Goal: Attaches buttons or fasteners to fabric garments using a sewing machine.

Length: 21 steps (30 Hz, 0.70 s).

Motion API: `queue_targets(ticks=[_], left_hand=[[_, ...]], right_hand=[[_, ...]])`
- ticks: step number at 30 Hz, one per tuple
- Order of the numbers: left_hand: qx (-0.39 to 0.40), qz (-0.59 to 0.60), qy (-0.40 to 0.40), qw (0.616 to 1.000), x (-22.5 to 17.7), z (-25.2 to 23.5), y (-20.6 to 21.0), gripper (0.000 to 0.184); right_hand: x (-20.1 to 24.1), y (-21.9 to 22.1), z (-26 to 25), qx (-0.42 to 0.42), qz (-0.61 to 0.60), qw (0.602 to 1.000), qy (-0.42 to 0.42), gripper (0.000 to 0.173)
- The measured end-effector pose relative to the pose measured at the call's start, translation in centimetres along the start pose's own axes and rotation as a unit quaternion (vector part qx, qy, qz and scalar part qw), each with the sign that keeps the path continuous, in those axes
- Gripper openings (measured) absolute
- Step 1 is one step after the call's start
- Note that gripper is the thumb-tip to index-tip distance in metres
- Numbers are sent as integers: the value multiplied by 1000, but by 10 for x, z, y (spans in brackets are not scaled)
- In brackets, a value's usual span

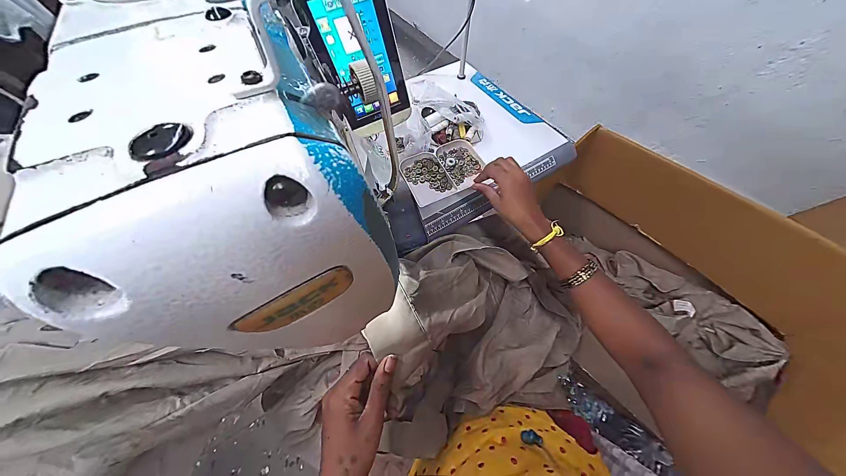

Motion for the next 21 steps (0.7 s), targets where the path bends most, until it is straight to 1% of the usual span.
queue_targets(ticks=[2,4,6,7,9,10,11,12,13,14,16,17,18,19,20,21], left_hand=[[-20,-4,1,1000,0,-3,2,23],[-69,-38,-9,997,-3,-10,6,28],[-99,-56,-5,993,-4,-17,8,31],[-94,-54,22,994,-4,-15,7,31],[-33,-35,95,994,2,1,2,31],[-3,11,97,995,8,11,-2,26],[31,83,66,994,15,21,-8,18],[49,169,26,984,25,31,-16,12],[47,246,-8,968,35,39,-21,14],[38,299,-28,953,43,45,-23,22],[51,327,-23,943,47,46,-25,41],[60,322,-12,945,45,45,-25,50],[63,305,-4,950,41,45,-23,56],[53,272,0,961,36,46,-22,56],[32,231,5,972,31,46,-20,52],[13,192,11,981,26,44,-19,44]], right_hand=[[-4,-1,-1,-31,-66,997,35,14],[10,-4,-5,-16,-144,985,89,16],[37,-5,-9,14,-196,975,104,17],[53,-5,-8,26,-202,976,81,18],[87,-8,-1,29,-177,984,-8,15],[101,-9,3,21,-152,986,-61,13],[115,-9,7,4,-126,985,-117,12],[127,-7,13,-16,-105,979,-175,12],[137,-5,21,-26,-90,968,-232,13],[145,-1,28,-35,-80,955,-284,15],[160,3,37,-48,-56,931,-356,18],[164,4,38,-45,-55,926,-372,18],[165,4,39,-37,-62,928,-366,18],[163,2,38,-27,-73,938,-337,18],[156,-2,32,-15,-77,954,-290,18],[145,-7,21,0,-72,972,-223,17]])
Point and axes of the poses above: each hand's wrist, its own z-axis away from the middle knuckle, its own y-axis out of the palm, x = y × z, the point moved 1 cm from there along -z, towards the middle knuckle, and after that the axes turned 8 degrees about x, right-handed, at the moved point
